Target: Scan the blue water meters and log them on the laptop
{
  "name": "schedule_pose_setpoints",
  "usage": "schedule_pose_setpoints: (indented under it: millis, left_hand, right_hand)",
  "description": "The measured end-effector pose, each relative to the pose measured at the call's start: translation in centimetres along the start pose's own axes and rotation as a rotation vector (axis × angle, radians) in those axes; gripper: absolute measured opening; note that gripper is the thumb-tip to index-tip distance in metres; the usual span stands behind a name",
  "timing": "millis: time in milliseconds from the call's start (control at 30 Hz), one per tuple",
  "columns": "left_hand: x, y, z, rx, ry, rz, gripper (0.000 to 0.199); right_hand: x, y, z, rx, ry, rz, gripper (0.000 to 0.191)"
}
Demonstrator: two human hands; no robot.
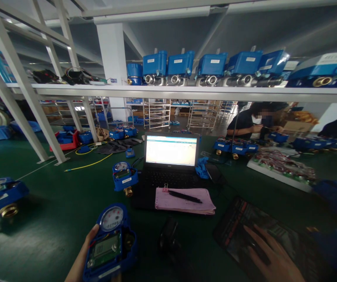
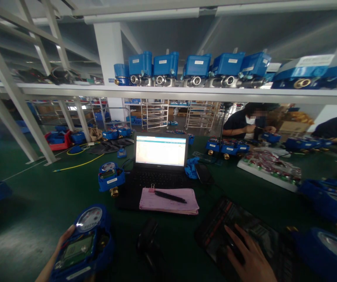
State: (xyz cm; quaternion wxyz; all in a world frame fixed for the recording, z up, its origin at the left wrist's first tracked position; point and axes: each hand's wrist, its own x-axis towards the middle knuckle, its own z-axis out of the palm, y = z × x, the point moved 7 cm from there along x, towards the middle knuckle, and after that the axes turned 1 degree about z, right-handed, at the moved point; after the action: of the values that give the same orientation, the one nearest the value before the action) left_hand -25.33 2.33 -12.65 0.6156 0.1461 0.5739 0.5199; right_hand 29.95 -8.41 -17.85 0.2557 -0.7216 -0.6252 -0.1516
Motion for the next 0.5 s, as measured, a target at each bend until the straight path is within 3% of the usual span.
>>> schedule_pose_setpoints:
  millis: [67,200,300,400,500]
  left_hand:
    - [-0.5,0.2,0.5,0.016,0.021,0.005,0.104]
    - [-0.1,-0.1,0.0,0.040,0.030,0.022,0.114]
    - [0.5,-0.1,-0.4,0.050,0.000,0.065,0.105]
    - [0.1,-0.2,0.0,0.051,0.013,0.011,0.096]
    - [-0.7,0.1,0.6,0.051,0.056,-0.040,0.100]
  right_hand:
    - [0.1,-0.2,-0.2,0.002,-0.003,0.011,0.050]
    - [0.4,-0.7,-0.8,0.005,0.010,0.004,0.050]
    - [0.5,-0.8,-0.8,-0.002,-0.009,0.008,0.049]
    - [0.4,-0.6,-0.6,0.001,-0.017,0.001,0.050]
    - [0.2,-0.5,-0.4,0.013,-0.006,-0.001,0.050]
